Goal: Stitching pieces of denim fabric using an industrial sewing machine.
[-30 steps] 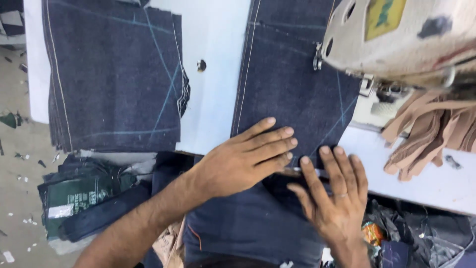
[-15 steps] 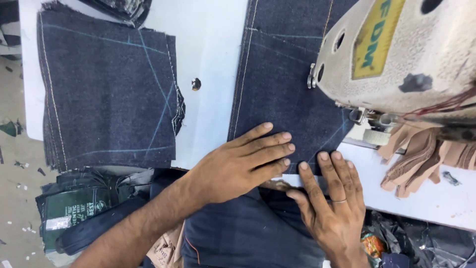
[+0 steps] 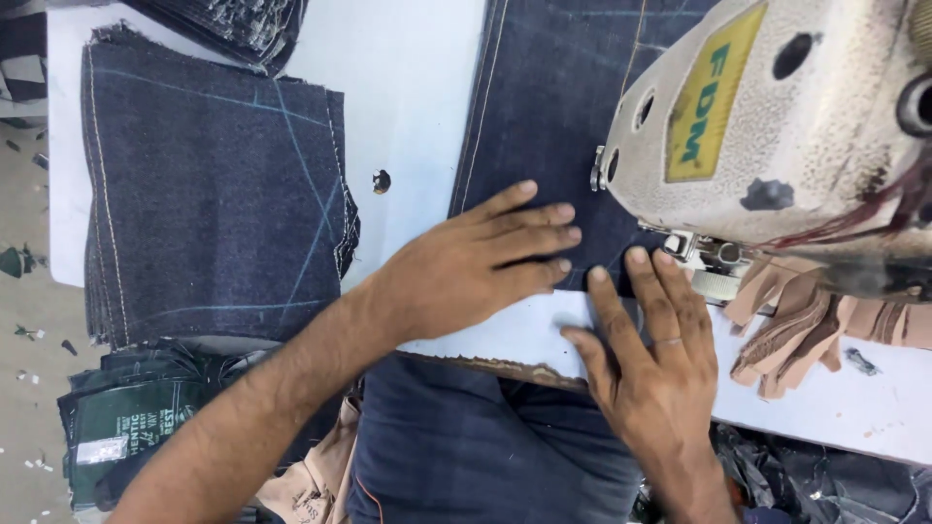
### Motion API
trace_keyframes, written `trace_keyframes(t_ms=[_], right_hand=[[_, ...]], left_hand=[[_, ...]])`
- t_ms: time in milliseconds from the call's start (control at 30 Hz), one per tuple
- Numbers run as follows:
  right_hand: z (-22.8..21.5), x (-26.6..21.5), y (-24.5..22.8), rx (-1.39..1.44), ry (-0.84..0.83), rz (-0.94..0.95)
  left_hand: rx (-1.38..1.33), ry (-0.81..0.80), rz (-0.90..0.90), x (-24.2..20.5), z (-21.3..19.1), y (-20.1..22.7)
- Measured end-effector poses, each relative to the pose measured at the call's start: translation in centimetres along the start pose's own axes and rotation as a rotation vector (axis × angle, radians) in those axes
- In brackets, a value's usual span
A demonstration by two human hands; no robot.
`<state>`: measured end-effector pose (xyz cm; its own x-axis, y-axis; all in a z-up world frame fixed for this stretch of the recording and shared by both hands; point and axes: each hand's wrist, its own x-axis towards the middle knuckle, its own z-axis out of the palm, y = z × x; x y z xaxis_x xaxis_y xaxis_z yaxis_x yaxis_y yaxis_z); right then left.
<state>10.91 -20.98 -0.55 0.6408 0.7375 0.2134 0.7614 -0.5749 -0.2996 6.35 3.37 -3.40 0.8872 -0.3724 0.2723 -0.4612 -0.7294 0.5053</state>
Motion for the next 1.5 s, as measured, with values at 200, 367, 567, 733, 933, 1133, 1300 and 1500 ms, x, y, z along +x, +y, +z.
trace_keyframes(t_ms=[200, 367, 567, 733, 933, 1133, 1300, 1500], right_hand=[[0.3, 2.0, 0.9, -0.050, -0.008, 0.040], [0.6, 3.2, 1.9, -0.008, -0.002, 0.054], [0.2, 5.1, 2.7, -0.074, -0.065, 0.092], [1.3, 5.3, 4.8, -0.166, 0.029, -0.015], [0.7, 6.5, 4.5, -0.389, 0.030, -0.121], [2.2, 3.7, 2.3, 0.056, -0.192, 0.322], [1.5, 3.4, -1.5, -0.025, 0.107, -0.069], [2.6, 3.4, -1.7, 0.010, 0.132, 0.041]], left_hand=[[0.000, 0.032, 0.030, 1.8, -0.6, -2.1], [-0.023, 0.049, 0.053, 3.3, -1.2, -3.9], [-0.084, 0.067, 0.050, 4.9, -1.8, -5.6], [-0.065, 0.065, 0.043, 6.0, -2.1, -7.1], [-0.028, 0.062, 0.046, 7.7, -3.5, -7.9], [0.310, 0.063, 0.087, 16.9, -4.0, -11.6], [0.621, -0.246, 0.044, 25.6, -4.2, -11.8], [0.763, -0.436, 0.048, 26.7, -5.0, -11.8]])
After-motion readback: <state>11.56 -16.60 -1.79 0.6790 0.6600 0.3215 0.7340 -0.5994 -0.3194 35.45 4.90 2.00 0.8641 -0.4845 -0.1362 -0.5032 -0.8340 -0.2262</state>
